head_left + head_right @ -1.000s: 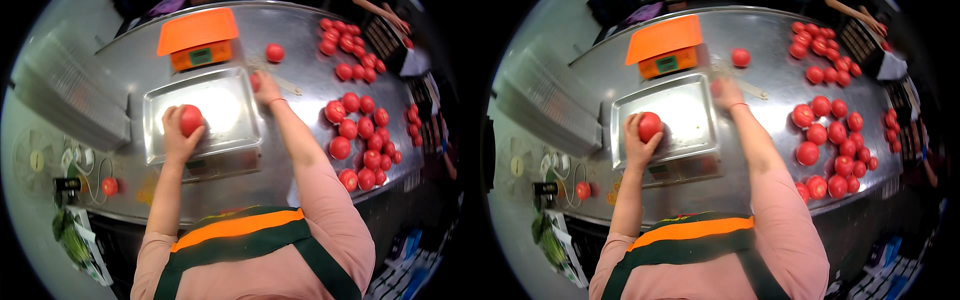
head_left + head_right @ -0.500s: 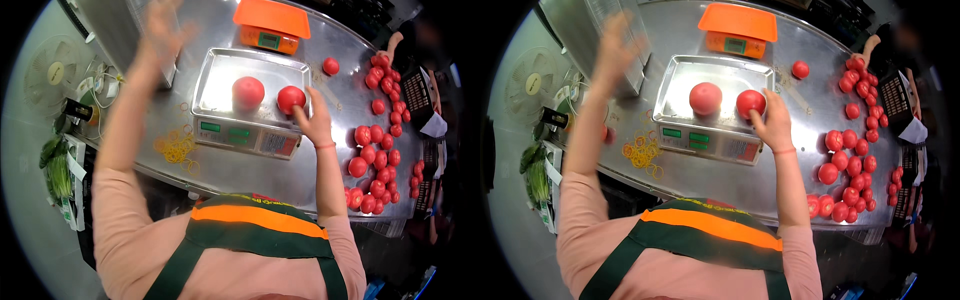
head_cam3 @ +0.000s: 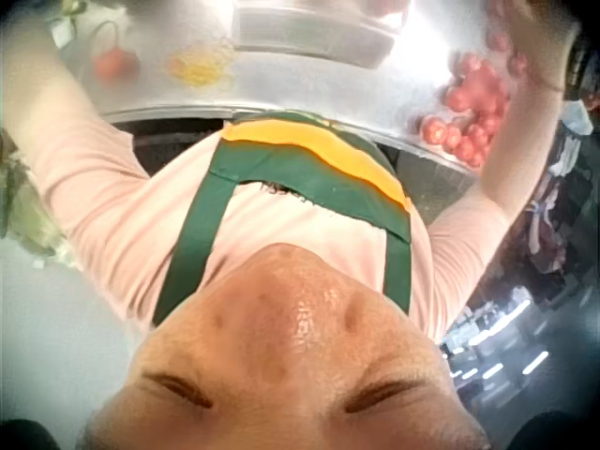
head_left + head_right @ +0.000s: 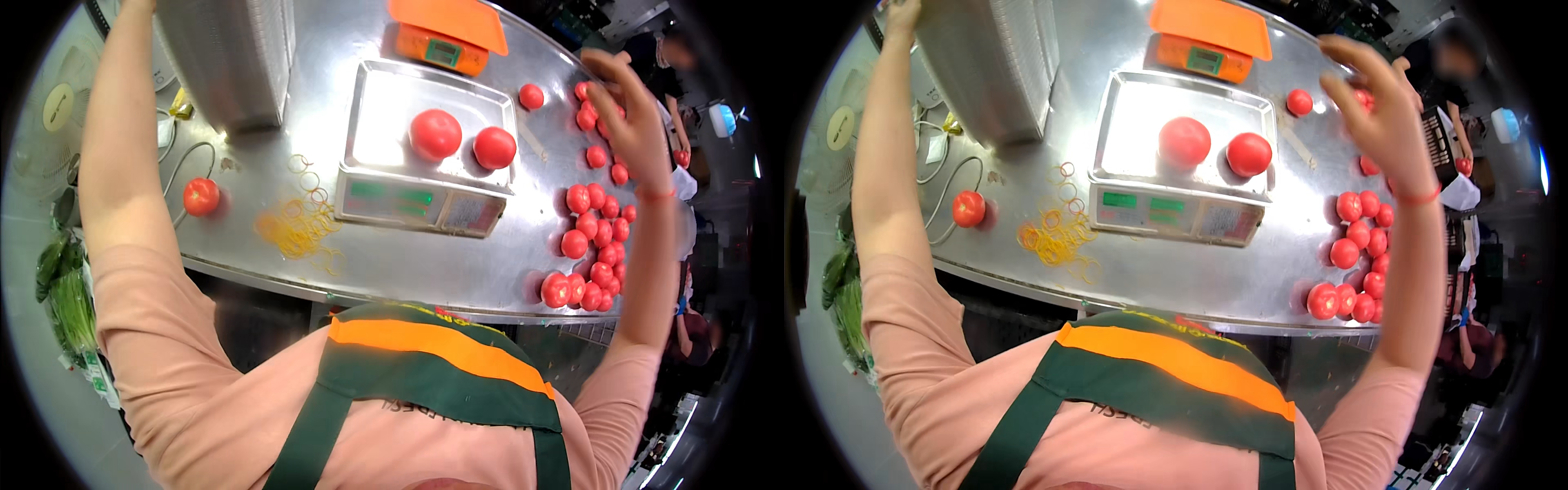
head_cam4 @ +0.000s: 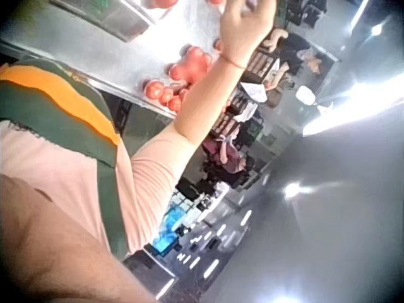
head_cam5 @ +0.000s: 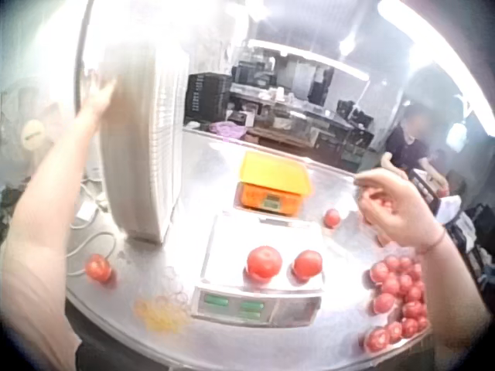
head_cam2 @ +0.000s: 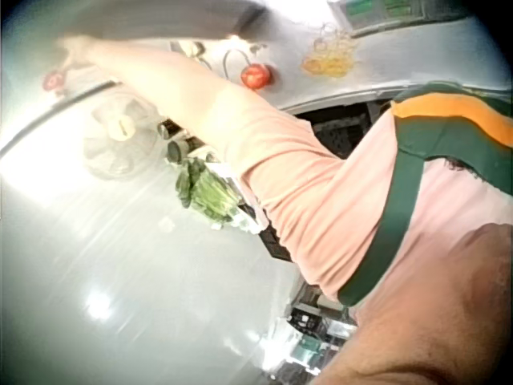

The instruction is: The person repeatedly picks up two tomatoes from a large pile on a stainless steel table, places them into a clear plastic clamshell container, and sets the filled container aside. The process is repeated continuously throughout the clip.

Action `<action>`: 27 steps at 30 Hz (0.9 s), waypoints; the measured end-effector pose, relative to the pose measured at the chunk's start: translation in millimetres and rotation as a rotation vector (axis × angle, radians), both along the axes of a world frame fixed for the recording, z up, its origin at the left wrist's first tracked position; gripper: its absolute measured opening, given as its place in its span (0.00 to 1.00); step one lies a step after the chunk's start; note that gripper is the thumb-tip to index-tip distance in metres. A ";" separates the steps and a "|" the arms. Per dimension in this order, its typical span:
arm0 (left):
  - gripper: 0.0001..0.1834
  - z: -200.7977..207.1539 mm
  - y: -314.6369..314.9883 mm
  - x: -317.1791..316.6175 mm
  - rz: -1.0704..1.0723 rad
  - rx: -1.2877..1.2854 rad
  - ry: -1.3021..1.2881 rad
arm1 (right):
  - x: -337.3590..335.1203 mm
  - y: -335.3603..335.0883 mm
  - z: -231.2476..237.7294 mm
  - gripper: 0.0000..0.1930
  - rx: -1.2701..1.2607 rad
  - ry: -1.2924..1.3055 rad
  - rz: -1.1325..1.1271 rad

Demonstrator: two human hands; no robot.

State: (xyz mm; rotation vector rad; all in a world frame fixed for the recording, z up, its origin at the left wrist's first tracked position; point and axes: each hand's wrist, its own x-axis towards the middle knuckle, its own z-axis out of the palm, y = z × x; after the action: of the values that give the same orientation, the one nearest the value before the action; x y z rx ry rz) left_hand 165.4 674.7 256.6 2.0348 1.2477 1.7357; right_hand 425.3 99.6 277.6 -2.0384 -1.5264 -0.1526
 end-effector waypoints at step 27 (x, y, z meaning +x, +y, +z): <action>0.32 -78.1 -72.4 -2.4 -0.569 -0.347 -0.288 | -103.9 405.9 150.4 0.26 -0.165 -0.352 0.233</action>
State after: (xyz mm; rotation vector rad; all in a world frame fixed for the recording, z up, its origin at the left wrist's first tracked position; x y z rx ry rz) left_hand 163.1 602.3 178.4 1.6490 0.7204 1.3643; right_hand 321.5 505.5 427.9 -2.0151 -2.0416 -0.3161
